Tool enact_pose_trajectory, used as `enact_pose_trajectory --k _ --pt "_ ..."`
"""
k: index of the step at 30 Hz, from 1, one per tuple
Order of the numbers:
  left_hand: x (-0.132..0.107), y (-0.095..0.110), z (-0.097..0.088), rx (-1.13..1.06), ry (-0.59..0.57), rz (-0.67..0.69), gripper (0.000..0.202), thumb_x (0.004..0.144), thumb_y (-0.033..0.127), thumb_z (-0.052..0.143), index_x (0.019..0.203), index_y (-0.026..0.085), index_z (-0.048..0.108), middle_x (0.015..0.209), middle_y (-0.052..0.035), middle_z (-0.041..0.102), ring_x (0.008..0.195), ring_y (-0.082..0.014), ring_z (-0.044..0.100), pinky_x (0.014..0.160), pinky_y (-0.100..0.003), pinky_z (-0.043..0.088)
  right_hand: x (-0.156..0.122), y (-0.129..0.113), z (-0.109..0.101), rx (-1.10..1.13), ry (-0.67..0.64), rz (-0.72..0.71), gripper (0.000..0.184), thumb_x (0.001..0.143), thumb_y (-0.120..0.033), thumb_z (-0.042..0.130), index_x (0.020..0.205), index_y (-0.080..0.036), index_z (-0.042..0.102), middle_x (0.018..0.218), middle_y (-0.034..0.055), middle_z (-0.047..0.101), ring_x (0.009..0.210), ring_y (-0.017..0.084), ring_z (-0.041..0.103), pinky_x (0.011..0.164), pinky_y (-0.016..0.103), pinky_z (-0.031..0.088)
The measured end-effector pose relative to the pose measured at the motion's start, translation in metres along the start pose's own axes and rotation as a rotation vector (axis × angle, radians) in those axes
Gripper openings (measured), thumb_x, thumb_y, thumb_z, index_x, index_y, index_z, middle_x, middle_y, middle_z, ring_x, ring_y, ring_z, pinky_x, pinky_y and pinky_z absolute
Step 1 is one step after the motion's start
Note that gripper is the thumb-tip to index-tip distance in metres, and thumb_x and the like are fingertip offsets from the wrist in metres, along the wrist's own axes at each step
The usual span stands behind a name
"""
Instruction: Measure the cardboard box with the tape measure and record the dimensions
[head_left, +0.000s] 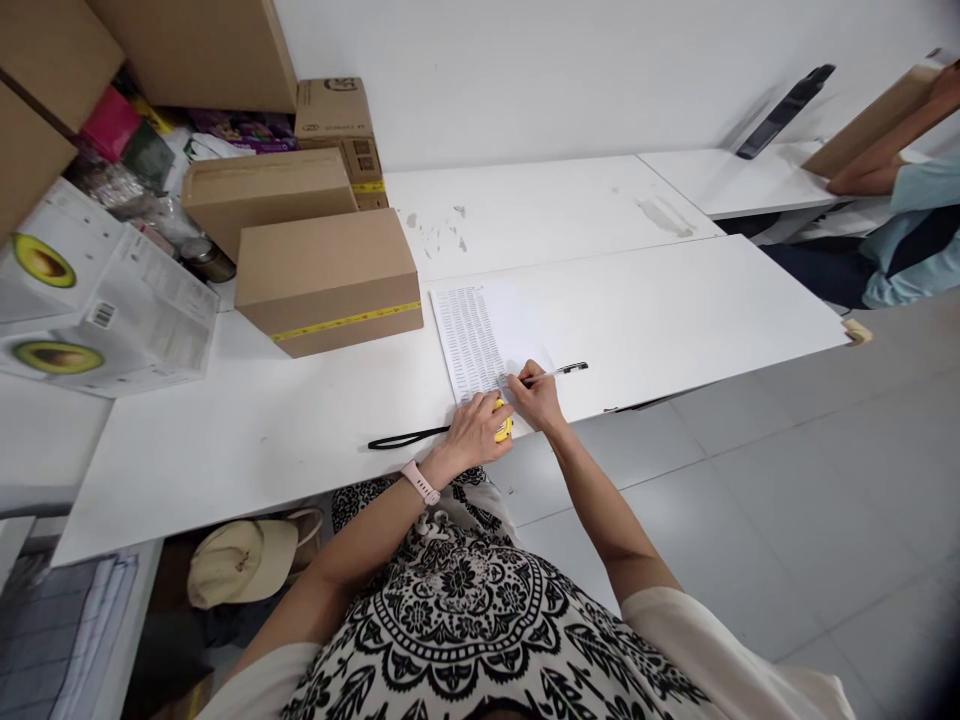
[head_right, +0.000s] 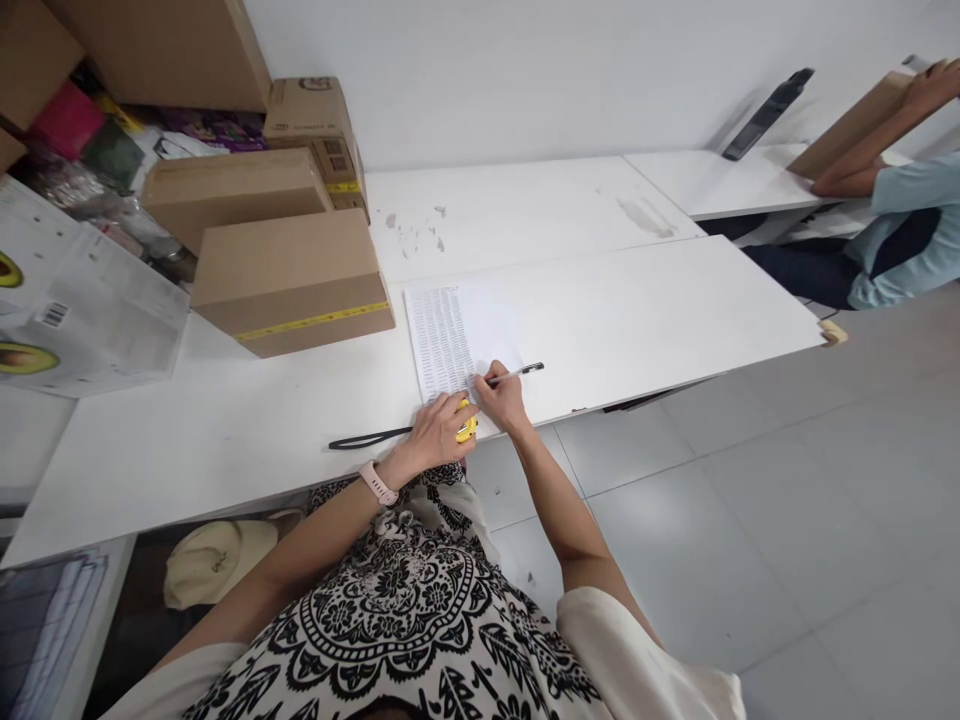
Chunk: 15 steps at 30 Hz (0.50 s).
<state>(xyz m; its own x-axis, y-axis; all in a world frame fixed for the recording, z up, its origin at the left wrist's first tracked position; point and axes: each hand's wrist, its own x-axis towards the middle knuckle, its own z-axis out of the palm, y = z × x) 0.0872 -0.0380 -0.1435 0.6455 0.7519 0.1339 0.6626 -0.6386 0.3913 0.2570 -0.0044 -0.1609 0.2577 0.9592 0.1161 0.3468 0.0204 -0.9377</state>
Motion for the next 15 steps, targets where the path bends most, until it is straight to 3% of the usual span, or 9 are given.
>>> enact_pose_trajectory --k 15 --pt "0.0009 0.0004 0.0002 0.041 -0.015 0.004 0.043 0.084 0.028 0.065 0.126 0.022 0.065 0.141 -0.0155 0.057 0.121 -0.0349 0.055 0.083 -0.045 0.054 0.0000 -0.0001 -0.0012 0.001 0.018 0.000 0.029 0.076 -0.029 0.061 0.062 -0.024 0.036 0.058 -0.0065 0.035 0.058 0.012 0.033 0.056 0.028 0.028"
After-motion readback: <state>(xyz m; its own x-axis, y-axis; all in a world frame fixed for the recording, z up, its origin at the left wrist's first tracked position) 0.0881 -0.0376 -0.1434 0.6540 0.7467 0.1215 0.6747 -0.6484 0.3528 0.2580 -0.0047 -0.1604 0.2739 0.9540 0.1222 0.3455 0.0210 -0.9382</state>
